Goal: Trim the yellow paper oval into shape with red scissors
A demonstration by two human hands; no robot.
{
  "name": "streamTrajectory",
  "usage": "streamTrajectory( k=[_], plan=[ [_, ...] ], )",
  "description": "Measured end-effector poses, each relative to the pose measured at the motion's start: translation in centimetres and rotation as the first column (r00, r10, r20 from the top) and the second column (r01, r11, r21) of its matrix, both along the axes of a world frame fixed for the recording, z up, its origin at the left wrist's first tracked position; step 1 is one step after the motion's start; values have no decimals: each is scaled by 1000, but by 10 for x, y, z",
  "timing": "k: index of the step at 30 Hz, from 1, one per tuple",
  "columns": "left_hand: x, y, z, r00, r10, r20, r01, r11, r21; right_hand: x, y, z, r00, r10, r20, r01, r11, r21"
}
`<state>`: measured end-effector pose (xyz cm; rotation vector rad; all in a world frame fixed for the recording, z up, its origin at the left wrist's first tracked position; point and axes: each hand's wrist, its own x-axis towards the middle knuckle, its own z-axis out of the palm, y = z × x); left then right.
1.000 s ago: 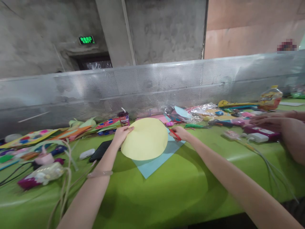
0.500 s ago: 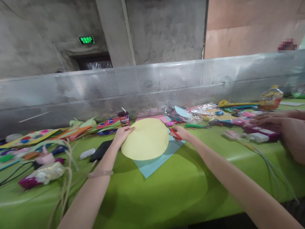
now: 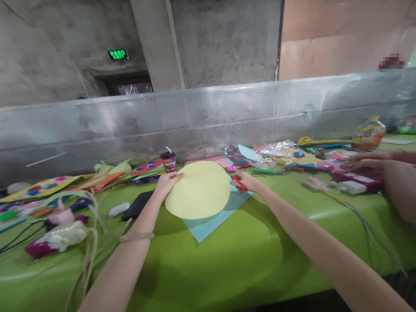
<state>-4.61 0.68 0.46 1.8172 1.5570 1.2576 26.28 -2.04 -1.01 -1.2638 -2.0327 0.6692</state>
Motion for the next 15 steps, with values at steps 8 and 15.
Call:
streamTrajectory(
  k=[8,15],
  plan=[
    [2,-3,2,1000,4,-12,-4,1000,4,0,0,-1,1000,10,-6,-10,1000,-13],
    [1,-2,1,1000,6,-22,-6,1000,-1,-2,-4,2,1000,9,-18,-9,1000,-16]
  ],
)
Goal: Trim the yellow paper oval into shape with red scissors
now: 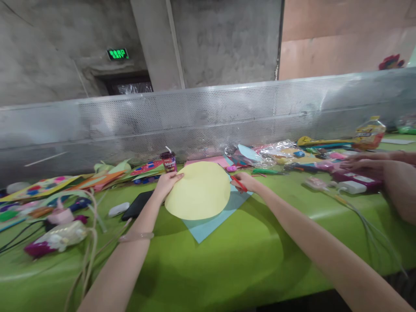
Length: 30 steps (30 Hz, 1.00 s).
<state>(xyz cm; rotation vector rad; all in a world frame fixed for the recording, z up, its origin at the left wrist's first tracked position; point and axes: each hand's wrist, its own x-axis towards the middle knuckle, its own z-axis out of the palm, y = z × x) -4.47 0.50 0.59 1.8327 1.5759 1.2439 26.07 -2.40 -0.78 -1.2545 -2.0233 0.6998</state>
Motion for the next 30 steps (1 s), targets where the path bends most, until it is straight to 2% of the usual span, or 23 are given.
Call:
streamTrajectory(
  k=[30],
  plan=[
    [0,0,1,999,-31,7,31,999,7,-1,-4,3,1000,-8,15,8,1000,20]
  ],
)
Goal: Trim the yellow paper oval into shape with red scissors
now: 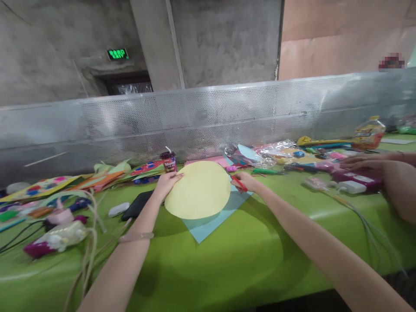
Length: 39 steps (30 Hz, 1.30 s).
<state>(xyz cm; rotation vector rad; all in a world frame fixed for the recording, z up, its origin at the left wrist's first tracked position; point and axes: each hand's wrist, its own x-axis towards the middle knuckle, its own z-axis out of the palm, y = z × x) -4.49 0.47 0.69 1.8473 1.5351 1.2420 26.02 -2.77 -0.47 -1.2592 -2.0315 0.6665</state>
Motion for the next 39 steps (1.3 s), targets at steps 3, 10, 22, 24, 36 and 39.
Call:
streamTrajectory(
  k=[3,10,22,24,36,39],
  plan=[
    [0,0,0,1000,8,2,-8,1000,0,0,-1,1,1000,-9,6,9,1000,5],
    [-2,2,-1,1000,27,9,-27,1000,3,1,-1,2,997,-21,71,19,999,28],
    [-4,3,-2,999,32,17,-32,999,-11,3,1,1,990,-43,132,41,999,19],
    [-5,3,-2,1000,27,17,-26,1000,-11,3,2,0,990,-47,135,45,999,19],
    [-4,1,0,1000,18,5,-18,1000,-19,4,3,1,998,-43,37,42,998,39],
    [-2,-1,1,1000,1,2,-1,999,-32,5,4,-1,999,-24,36,23,1000,20]
  ],
)
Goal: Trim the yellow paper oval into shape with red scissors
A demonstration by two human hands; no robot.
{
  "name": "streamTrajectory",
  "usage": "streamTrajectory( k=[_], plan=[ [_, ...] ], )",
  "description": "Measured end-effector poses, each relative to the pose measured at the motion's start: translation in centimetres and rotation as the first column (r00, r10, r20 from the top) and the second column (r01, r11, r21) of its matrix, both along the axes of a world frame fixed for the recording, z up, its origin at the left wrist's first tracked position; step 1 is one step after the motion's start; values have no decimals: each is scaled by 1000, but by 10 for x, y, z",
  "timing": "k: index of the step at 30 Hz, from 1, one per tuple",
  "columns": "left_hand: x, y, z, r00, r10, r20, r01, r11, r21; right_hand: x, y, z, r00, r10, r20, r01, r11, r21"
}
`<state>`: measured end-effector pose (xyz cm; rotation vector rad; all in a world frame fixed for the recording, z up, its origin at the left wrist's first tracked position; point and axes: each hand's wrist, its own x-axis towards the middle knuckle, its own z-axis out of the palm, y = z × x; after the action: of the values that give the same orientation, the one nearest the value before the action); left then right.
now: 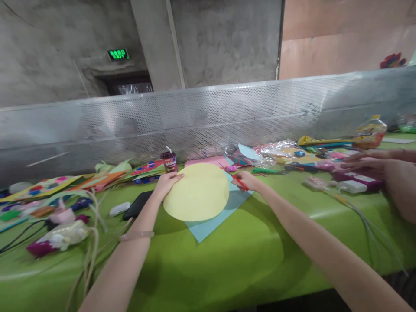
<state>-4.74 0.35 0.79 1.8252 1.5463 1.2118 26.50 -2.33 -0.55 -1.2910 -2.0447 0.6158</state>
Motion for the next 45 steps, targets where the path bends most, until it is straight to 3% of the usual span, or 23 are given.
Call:
streamTrajectory(
  k=[4,11,16,19,24,27,33,38,45],
  plan=[
    [2,-2,0,999,-43,4,43,998,-35,-2,0,-1,1000,13,-23,-13,1000,-11],
    [13,-11,2,984,-173,33,176,979,-107,-19,-9,6,942,84,-326,-90,996,-4],
    [19,-11,-1,939,-246,240,272,959,-80,-25,-7,2,923,124,-364,-133,991,2],
    [17,-5,-4,890,-220,401,266,962,-64,-25,-3,1,894,68,-443,-58,998,37],
    [14,0,-7,859,-230,457,291,955,-66,-21,2,7,814,-81,-576,185,975,124],
    [13,4,-10,861,-221,459,277,959,-58,-18,3,8,807,-107,-581,229,963,140],
    [7,14,-16,841,-176,512,172,983,56,-11,1,6,865,-95,-492,153,985,80],
    [5,17,-16,802,-176,570,149,984,94,-6,-1,4,927,-128,-352,145,989,24],
    [6,18,-16,789,-169,591,143,986,91,-6,0,1,946,-111,-305,121,993,12]
  ],
)
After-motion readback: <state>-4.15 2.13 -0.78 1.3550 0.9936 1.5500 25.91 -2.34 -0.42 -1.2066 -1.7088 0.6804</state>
